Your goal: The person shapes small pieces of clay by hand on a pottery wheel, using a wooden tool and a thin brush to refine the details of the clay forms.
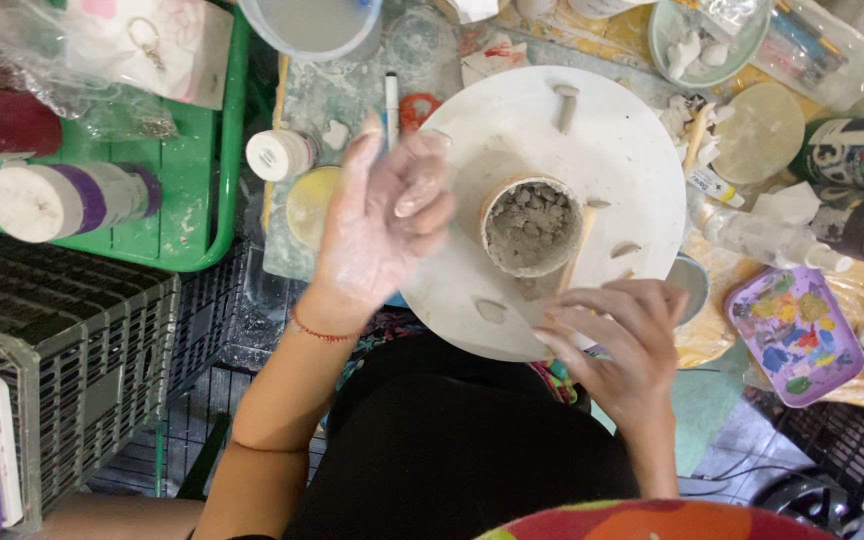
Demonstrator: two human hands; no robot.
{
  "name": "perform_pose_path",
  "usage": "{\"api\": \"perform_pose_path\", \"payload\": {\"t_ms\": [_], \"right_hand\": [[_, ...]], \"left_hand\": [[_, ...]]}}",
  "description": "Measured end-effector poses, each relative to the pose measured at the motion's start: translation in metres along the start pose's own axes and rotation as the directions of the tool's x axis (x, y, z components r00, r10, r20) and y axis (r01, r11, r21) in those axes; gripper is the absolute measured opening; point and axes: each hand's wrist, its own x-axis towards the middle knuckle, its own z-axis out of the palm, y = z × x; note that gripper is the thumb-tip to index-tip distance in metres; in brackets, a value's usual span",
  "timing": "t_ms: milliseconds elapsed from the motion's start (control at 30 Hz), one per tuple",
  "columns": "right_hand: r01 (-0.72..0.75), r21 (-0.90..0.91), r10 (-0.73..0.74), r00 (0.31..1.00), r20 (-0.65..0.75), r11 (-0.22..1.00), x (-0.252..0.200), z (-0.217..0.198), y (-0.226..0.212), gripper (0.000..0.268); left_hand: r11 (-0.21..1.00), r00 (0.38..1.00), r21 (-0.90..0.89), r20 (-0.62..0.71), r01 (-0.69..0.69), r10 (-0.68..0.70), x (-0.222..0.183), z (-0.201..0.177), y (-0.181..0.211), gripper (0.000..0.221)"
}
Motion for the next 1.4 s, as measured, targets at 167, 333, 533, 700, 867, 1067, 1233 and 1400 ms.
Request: {"api": "perform_pose_path", "payload": {"t_ms": [167,333,533,700,867,1067,1233,1400], "right_hand": [[0.083,-0.036,-0.086,0.992,-0.097,0.996,0.011,-0.002,-0.016,0.032],[0.09,-0.164,-0.111,0.987,-0.119,0.982,0.031,0.005,-0.041,0.043],[0.019,-0.193,-0.055,0.982,-0.181,0.981,0.024,0.01,-0.052,0.032],[0.055,-0.226,-0.112,0.962,-0.247,0.973,0.007,0.015,-0.046,0.023],[-0.011,-0.165,-0.043,0.945,-0.325,0.986,-0.02,0.006,-0.043,0.016],[-0.135,0.242,0.215,0.916,-0.34,0.961,-0.065,0.017,-0.038,0.012],[-0.249,0.363,0.359,0.891,-0.276,0.898,-0.098,0.03,-0.037,0.013],[-0.186,0.401,0.306,0.915,-0.262,0.897,-0.121,0.034,-0.045,0.017]], "left_hand": [[0.938,0.992,-0.33,-0.038,0.104,-0.123,-0.012,0.026,-0.032,0.065],[0.932,0.986,-0.345,0.153,0.115,-0.066,-0.018,0.058,-0.042,0.072],[0.991,0.969,-0.108,0.242,0.074,-0.046,-0.029,0.079,-0.034,0.078],[0.979,0.96,-0.176,0.273,0.104,-0.053,-0.037,0.087,-0.04,0.08],[0.999,0.95,-0.007,0.309,-0.038,0.038,-0.053,0.08,-0.052,0.075],[0.97,0.952,0.012,0.194,-0.245,0.238,-0.075,0.058,-0.049,0.066],[0.975,0.977,0.068,0.029,-0.214,0.212,-0.102,0.043,-0.05,0.066],[0.969,0.971,0.067,0.005,-0.239,0.239,-0.123,0.034,-0.065,0.061]]}}
